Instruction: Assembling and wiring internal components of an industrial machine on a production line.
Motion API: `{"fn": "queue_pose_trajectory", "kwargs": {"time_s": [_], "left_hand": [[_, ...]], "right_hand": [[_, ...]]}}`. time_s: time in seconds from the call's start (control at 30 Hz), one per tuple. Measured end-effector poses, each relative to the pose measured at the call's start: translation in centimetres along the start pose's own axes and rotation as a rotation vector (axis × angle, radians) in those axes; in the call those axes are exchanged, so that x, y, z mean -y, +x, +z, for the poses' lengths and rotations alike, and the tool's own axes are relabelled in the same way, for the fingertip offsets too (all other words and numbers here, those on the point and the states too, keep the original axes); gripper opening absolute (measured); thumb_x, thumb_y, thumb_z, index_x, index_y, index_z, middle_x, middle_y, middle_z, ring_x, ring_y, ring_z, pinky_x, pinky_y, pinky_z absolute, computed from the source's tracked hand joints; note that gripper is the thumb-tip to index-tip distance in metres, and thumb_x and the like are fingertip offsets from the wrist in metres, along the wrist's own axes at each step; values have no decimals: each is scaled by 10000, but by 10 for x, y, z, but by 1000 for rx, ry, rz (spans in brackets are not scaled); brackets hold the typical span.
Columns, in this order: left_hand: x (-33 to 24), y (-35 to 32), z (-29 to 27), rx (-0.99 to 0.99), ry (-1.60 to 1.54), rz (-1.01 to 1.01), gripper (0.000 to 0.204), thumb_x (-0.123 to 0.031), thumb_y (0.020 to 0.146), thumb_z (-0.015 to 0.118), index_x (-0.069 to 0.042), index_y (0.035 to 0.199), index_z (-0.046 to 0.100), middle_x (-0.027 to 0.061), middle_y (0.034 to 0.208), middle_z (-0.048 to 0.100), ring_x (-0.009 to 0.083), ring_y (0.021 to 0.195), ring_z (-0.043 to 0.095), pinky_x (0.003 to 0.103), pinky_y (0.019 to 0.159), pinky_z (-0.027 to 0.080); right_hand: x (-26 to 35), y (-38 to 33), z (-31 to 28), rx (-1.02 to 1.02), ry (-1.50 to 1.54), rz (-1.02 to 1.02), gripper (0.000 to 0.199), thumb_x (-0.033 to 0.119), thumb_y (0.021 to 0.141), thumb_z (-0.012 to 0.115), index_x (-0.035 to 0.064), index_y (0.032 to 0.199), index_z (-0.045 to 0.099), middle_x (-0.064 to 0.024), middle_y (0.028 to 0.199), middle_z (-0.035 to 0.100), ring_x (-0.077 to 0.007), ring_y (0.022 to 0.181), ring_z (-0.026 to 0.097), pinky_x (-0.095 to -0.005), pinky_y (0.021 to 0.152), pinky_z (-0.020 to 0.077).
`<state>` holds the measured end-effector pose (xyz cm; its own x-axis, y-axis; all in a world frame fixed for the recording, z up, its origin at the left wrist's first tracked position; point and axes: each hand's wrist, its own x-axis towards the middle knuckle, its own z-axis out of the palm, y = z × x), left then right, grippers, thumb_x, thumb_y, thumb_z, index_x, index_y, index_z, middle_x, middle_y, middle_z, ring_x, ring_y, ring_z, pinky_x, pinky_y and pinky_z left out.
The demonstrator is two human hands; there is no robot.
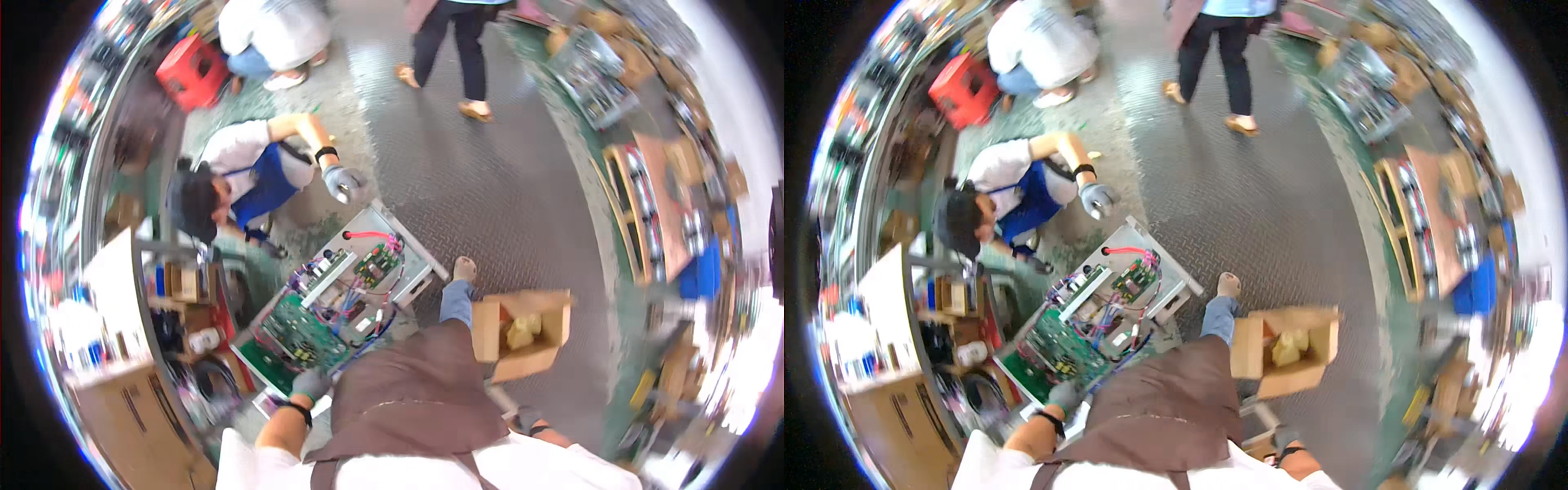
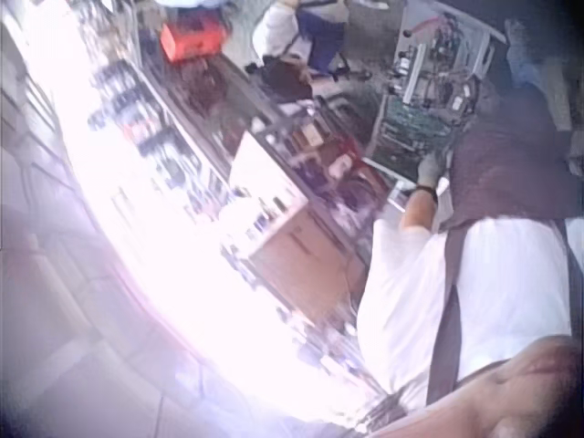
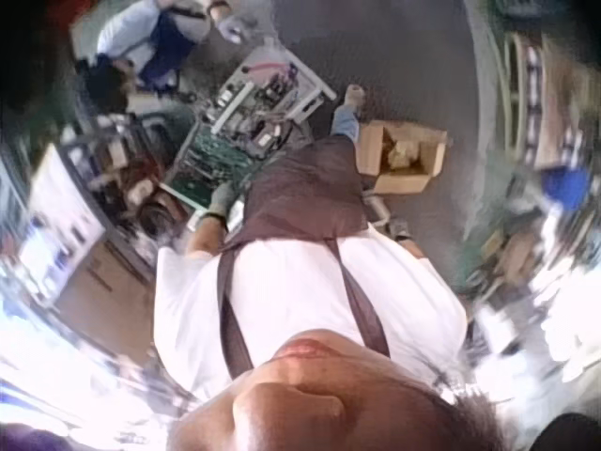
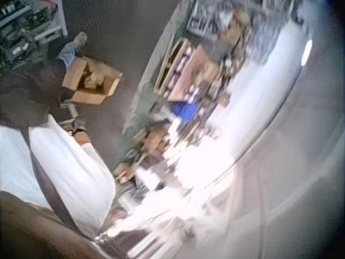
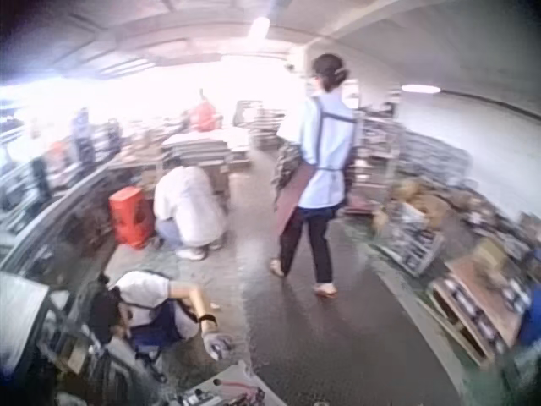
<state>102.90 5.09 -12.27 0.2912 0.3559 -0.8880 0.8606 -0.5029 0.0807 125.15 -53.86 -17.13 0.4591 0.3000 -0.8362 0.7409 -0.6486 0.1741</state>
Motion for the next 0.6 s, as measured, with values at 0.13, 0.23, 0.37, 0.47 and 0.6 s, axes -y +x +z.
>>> {"fn": "queue_pose_trajectory", "kwargs": {"time_s": [0.13, 0.23, 0.37, 0.47, 0.6], "left_hand": [[-128, 28, -10, -154, -435, -117, 430, -429, 845, 519, -80, 1062, 646, 209, 1051, 621, 375, 984, 587, 415, 862, 454], [-242, 18, -63, -136, -494, 197, 451, -396, 847, 476, -72, 1141, 588, 177, 1108, 610, 353, 1034, 574, 409, 901, 444], [-342, 9, -126, -210, -716, 373, 400, -351, 860, 523, -83, 1152, 577, 164, 1108, 610, 311, 994, 596, 377, 861, 462], [-360, 14, -155, -280, -963, 280, 415, -360, 868, 535, -83, 1176, 568, 162, 1096, 620, 289, 1000, 602, 364, 861, 462], [-335, 46, -120, -469, -1242, -122, 437, -349, 865, 559, -42, 1177, 564, 170, 1085, 630, 275, 993, 613, 333, 872, 459]], "right_hand": [[-95, 67, -224, -187, 769, 212, 288, 333, 869, 498, 81, 897, 635, -76, 815, 647, -246, 702, 607, -370, 649, 478], [-156, 145, -356, -149, 1430, 254, 299, 327, 903, 496, 96, 723, 556, -5, 631, 547, -134, 550, 521, -294, 518, 421], [-217, 238, -494, -309, 1551, -22, 256, 324, 908, 510, 88, 824, 559, 0, 662, 534, -99, 533, 493, -254, 493, 415], [-218, 294, -574, -451, 1487, -10, 237, 315, 900, 530, 81, 929, 550, -14, 668, 540, -98, 524, 498, -250, 472, 427], [-134, 321, -668, -216, 1193, -178, 157, 230, 909, 521, 90, 977, 545, -24, 669, 542, -104, 522, 512, -240, 437, 422]]}}
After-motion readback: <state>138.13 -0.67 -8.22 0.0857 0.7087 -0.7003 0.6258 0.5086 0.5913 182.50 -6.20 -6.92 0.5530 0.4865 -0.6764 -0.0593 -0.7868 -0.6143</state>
